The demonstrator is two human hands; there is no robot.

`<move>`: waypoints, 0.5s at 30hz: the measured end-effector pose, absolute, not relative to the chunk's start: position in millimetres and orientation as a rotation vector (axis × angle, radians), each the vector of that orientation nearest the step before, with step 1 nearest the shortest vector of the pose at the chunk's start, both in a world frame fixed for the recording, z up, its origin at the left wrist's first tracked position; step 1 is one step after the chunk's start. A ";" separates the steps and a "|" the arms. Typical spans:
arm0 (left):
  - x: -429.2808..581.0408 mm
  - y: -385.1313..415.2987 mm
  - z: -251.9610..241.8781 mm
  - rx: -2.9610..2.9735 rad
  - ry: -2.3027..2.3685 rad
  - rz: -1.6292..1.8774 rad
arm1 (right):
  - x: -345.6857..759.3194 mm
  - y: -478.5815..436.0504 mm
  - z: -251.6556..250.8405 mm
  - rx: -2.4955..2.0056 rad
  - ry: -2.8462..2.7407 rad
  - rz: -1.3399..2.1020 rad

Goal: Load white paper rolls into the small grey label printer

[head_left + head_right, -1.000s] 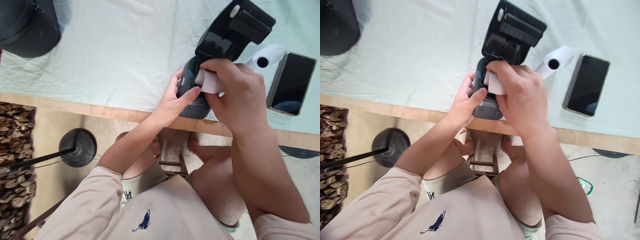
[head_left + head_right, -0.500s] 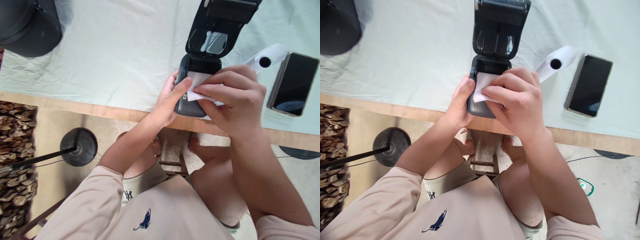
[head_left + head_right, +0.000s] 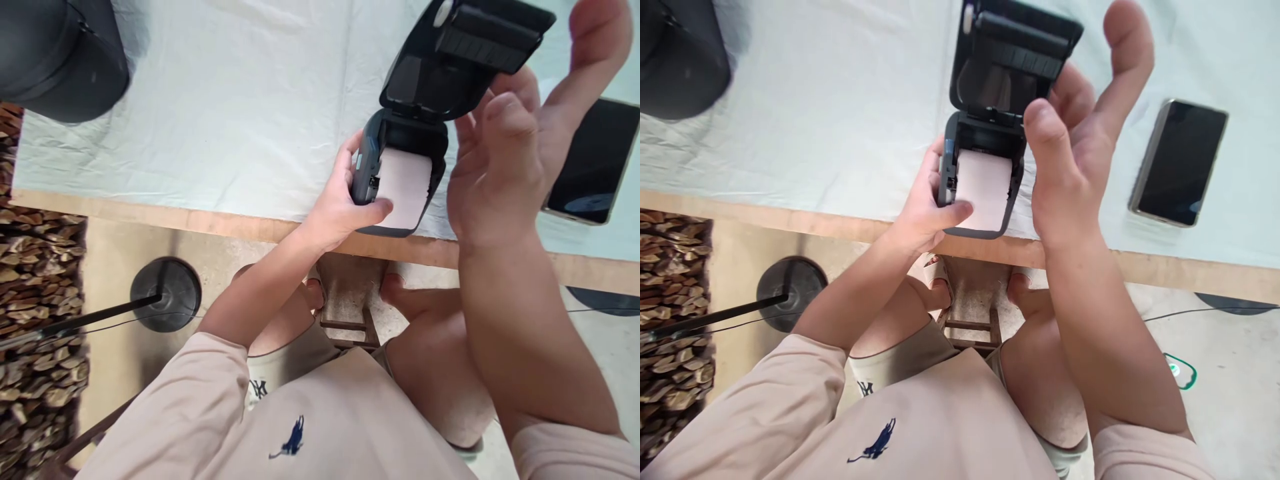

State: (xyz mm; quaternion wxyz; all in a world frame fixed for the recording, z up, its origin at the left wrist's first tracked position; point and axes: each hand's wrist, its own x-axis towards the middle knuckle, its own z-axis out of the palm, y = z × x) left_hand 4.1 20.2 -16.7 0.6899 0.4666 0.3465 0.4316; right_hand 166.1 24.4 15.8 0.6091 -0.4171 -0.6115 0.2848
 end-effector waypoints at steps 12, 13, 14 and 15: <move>2.3 21.1 -10.7 0.896 0.651 0.952 | 145.0 11.0 -0.8 -0.965 -1.234 1.048; 2.8 20.1 -9.5 0.909 0.668 0.944 | 141.6 9.7 -1.0 -0.951 -1.214 1.095; 3.3 18.7 -8.2 0.927 0.687 0.937 | 138.3 8.7 -0.9 -0.932 -1.189 1.145; 3.8 17.0 -6.5 0.946 0.702 0.935 | 135.6 7.8 -0.6 -0.906 -1.166 1.194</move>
